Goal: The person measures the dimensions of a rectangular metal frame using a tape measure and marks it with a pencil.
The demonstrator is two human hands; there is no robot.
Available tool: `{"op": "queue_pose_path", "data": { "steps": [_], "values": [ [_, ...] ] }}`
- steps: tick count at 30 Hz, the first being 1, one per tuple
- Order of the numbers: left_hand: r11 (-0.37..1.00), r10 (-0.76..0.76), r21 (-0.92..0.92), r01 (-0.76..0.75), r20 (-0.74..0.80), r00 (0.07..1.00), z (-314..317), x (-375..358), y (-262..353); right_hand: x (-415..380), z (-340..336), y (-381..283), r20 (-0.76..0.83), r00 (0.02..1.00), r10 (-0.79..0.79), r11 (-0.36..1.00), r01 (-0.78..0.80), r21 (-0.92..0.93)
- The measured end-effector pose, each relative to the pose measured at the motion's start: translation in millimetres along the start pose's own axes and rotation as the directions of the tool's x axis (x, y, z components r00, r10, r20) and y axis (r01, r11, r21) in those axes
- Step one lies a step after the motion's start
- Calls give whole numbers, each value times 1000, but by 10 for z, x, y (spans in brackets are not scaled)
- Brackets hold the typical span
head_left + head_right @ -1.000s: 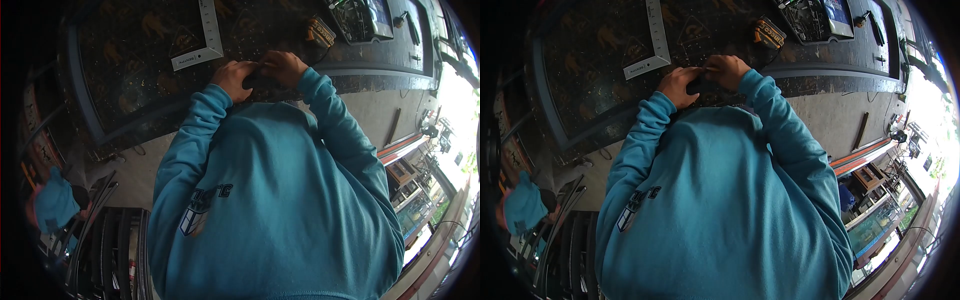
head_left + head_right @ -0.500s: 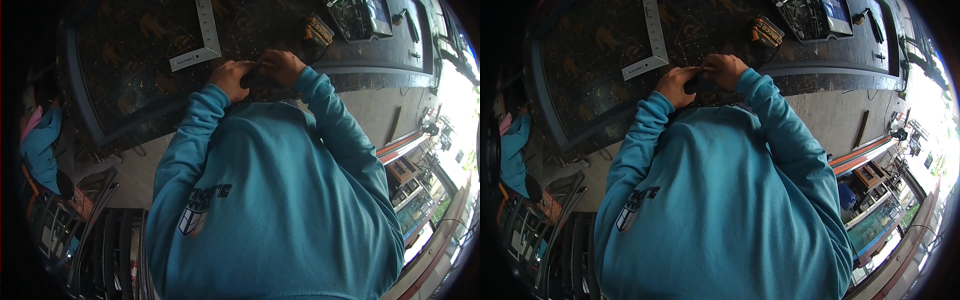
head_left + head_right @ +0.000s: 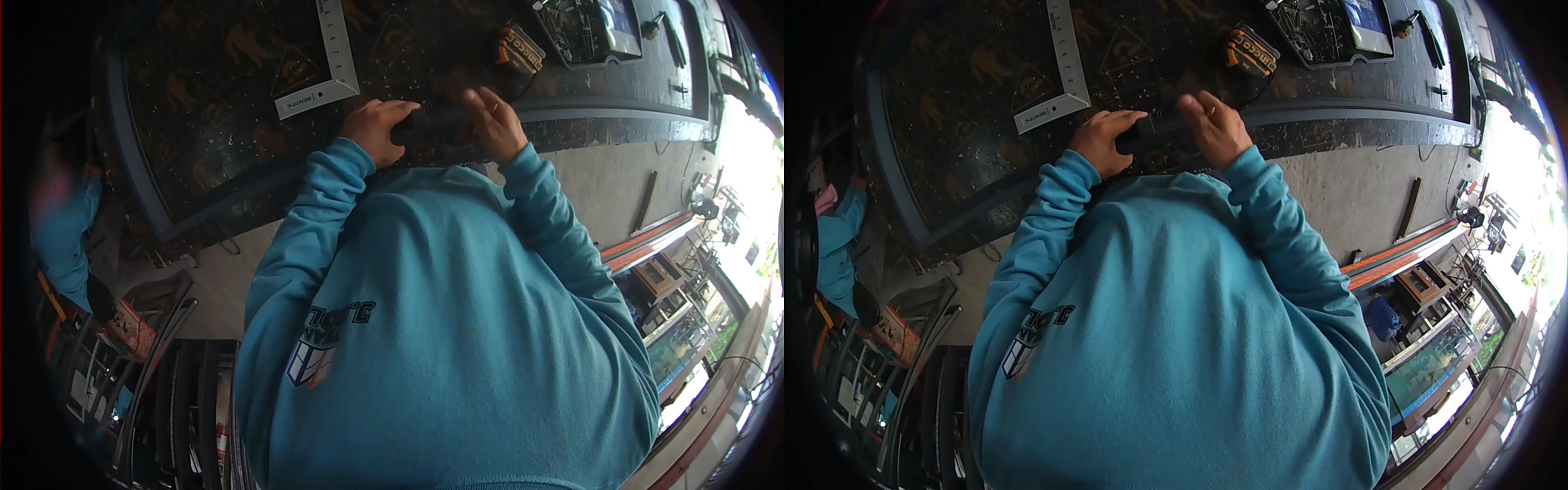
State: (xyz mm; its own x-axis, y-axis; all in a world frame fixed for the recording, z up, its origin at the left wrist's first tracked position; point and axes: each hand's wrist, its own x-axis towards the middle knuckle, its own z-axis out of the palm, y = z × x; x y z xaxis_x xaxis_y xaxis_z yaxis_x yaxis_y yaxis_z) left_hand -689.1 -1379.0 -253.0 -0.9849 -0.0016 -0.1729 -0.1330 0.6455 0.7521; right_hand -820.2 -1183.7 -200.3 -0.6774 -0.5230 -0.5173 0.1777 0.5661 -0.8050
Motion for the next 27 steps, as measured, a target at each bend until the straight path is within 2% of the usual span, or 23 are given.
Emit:
{"op": "queue_pose_path", "data": {
  "steps": [1, 2, 3, 5, 6, 8, 9, 10, 12, 14, 15, 17, 18, 19, 21, 23, 25, 27],
  "values": [
    [1000, 3, 0, -3, -15, 1000, -1, -7, 5, -88, 9, -41, 3, 992, 126, 992, -126, 17],
    [1000, 1, 0, -1, -13, 1000, -11, -1, 14, -179, -26, -82, 45, 996, 78, 986, -70, -152],
    [1000, -4, -2, 4, 0, 1000, -28, 9, 29, -241, -38, -29, 46, 996, 79, 986, -72, -150],
    [1000, -9, -3, 10, 15, 1000, -34, 17, 34, -333, -20, 43, 141, 989, -48, 996, 57, -62],
    [1000, -6, 1, 6, 10, 1000, -28, 19, 28, -349, -49, 51, 141, 989, -47, 997, 56, -60],
    [1000, 1, 6, -1, 7, 1000, -16, 19, 31, -364, -112, -130, 262, 952, 156, 987, -162, 2],
    [1000, 5, 13, -5, -3, 1000, -16, 17, 36, -375, -83, -83, 260, 953, 155, 987, -161, 4],
    [1000, 9, 21, -9, -15, 1000, -19, 18, 37, -382, -18, -27, 254, 963, -91, 981, 43, 191],
    [1000, 3, 17, -3, -3, 1000, -18, 27, 35, -376, 29, 32, 202, 922, -329, 897, 239, 371],
    [1000, -2, 10, 2, 11, 1000, -2, 16, 16, -338, 29, -7, 88, 996, -27, 933, -7, 361],
    [1000, 20, 17, -19, -11, 1000, 19, 2, -9, -310, 47, 13, 87, 996, -26, 933, -7, 360],
    [999, 41, 24, -40, -35, 999, -16, 15, 31, -212, 90, 85, 87, 991, -100, 952, 70, 299],
    [1000, 4, 18, -4, -9, 1000, -36, 11, 55, -179, 80, 113, 101, 967, -234, 971, 227, 72],
    [999, -31, 12, 31, 16, 999, -57, 13, 80, -176, 99, 80, 98, 968, -231, 972, 225, 73],
    [1000, -19, -1, 19, 19, 1000, -9, 17, 15, -165, 146, -12, 106, 927, -359, 900, 374, -225],
    [1000, -8, -14, 9, 13, 1000, -11, 35, 29, -152, 173, 29, 66, 927, -368, 905, 374, -201],
    [998, -66, -2, 66, 41, 997, -44, 9, 62, -132, 218, 97, -10, 923, -386, 914, 381, -139],
    [997, -80, 15, 80, 48, 996, -61, 9, 83, -105, 229, 154, -16, 913, -408, 905, 401, -141]
  ]
}}
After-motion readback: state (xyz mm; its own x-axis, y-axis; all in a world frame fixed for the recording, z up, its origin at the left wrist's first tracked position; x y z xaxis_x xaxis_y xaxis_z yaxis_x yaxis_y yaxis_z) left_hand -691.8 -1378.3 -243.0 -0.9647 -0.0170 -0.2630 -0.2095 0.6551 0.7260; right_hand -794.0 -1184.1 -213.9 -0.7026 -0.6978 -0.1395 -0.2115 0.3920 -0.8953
